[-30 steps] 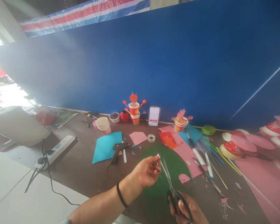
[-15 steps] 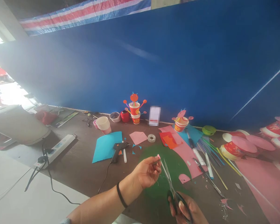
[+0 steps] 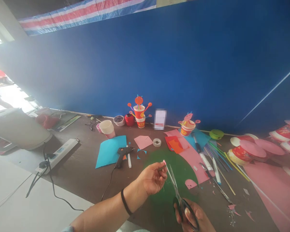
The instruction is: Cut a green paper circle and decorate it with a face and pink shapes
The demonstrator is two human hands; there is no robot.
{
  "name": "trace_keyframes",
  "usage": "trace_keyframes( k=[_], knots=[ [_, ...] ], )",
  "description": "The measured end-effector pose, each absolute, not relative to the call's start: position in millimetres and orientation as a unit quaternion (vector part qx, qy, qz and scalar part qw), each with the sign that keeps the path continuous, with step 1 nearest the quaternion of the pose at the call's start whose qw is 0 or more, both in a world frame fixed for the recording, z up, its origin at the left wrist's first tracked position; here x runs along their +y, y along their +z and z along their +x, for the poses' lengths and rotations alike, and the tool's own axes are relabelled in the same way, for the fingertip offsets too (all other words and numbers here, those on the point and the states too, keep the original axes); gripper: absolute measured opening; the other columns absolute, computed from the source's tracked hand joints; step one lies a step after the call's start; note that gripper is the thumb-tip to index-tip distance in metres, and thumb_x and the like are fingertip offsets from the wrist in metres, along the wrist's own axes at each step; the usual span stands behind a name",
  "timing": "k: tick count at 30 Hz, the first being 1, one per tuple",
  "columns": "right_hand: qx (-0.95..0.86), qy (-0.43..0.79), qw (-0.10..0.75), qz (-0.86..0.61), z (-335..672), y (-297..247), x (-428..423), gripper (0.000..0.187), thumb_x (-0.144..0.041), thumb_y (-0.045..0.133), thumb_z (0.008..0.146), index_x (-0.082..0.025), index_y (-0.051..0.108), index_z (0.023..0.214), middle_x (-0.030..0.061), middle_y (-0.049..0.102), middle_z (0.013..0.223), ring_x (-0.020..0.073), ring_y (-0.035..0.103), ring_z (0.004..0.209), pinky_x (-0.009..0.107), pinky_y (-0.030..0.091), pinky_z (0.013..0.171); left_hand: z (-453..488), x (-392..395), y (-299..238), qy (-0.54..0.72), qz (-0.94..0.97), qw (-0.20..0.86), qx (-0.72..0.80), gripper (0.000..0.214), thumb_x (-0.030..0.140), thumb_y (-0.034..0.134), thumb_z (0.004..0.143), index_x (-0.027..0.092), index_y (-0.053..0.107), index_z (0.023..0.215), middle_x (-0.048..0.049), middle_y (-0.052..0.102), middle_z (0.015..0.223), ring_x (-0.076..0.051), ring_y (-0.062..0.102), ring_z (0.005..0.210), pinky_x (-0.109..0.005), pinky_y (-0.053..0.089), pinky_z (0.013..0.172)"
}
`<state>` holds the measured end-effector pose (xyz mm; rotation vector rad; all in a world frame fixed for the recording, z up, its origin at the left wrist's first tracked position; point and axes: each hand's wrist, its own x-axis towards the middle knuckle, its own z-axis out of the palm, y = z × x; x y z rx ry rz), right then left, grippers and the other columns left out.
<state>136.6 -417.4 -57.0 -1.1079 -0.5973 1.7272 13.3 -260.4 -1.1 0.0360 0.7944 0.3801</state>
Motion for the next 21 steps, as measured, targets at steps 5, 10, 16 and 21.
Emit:
trace_keyframes(
  k=[5, 10, 16, 21],
  knots=[
    [-0.242, 0.704, 0.485, -0.458, 137.1, -55.5, -416.4, 0.062, -0.072, 0.069, 0.053, -0.016, 0.06, 0.08, 0.0, 0.057, 0.058, -0.0016, 0.028, 0.035, 0.015, 0.018, 0.036, 12.7, -260.3, 0.7, 0.159, -0.004, 0.911, 0.38, 0.006, 0.014, 0.061, 0.078, 0.012, 0.057, 0.075, -0.0013, 0.055, 0.059, -0.007, 0.049, 0.044, -0.011, 0.038, 0.034],
    [-0.238, 0.712, 0.494, -0.439, 136.5, -60.4, -420.1, 0.061, -0.07, 0.07, 0.055, -0.015, 0.059, 0.08, -0.0004, 0.057, 0.058, -0.002, 0.027, 0.037, 0.014, 0.017, 0.037, 11.7, -260.0, 1.5, 0.16, -0.007, 0.912, 0.377, 0.006, 0.015, 0.06, 0.079, 0.012, 0.056, 0.074, -0.0011, 0.055, 0.059, -0.008, 0.049, 0.044, -0.011, 0.038, 0.033],
    [-0.215, 0.711, 0.489, -0.457, 137.0, -58.5, -422.4, 0.062, -0.068, 0.071, 0.056, -0.015, 0.061, 0.088, 0.0011, 0.059, 0.062, -0.0007, 0.031, 0.04, 0.014, 0.021, 0.04, 11.0, -260.0, 2.6, 0.16, -0.01, 0.911, 0.381, 0.006, 0.015, 0.06, 0.079, 0.013, 0.056, 0.074, -0.0014, 0.055, 0.059, -0.007, 0.049, 0.044, -0.011, 0.038, 0.033],
    [-0.224, 0.709, 0.5, -0.445, 135.6, -64.8, -420.5, 0.063, -0.068, 0.071, 0.056, -0.014, 0.061, 0.086, 0.0, 0.058, 0.06, -0.0019, 0.028, 0.038, 0.014, 0.018, 0.038, 10.6, -261.2, 2.3, 0.16, -0.011, 0.911, 0.381, 0.007, 0.015, 0.061, 0.079, 0.013, 0.056, 0.074, -0.0012, 0.055, 0.06, -0.007, 0.049, 0.044, -0.011, 0.038, 0.033]
  ],
)
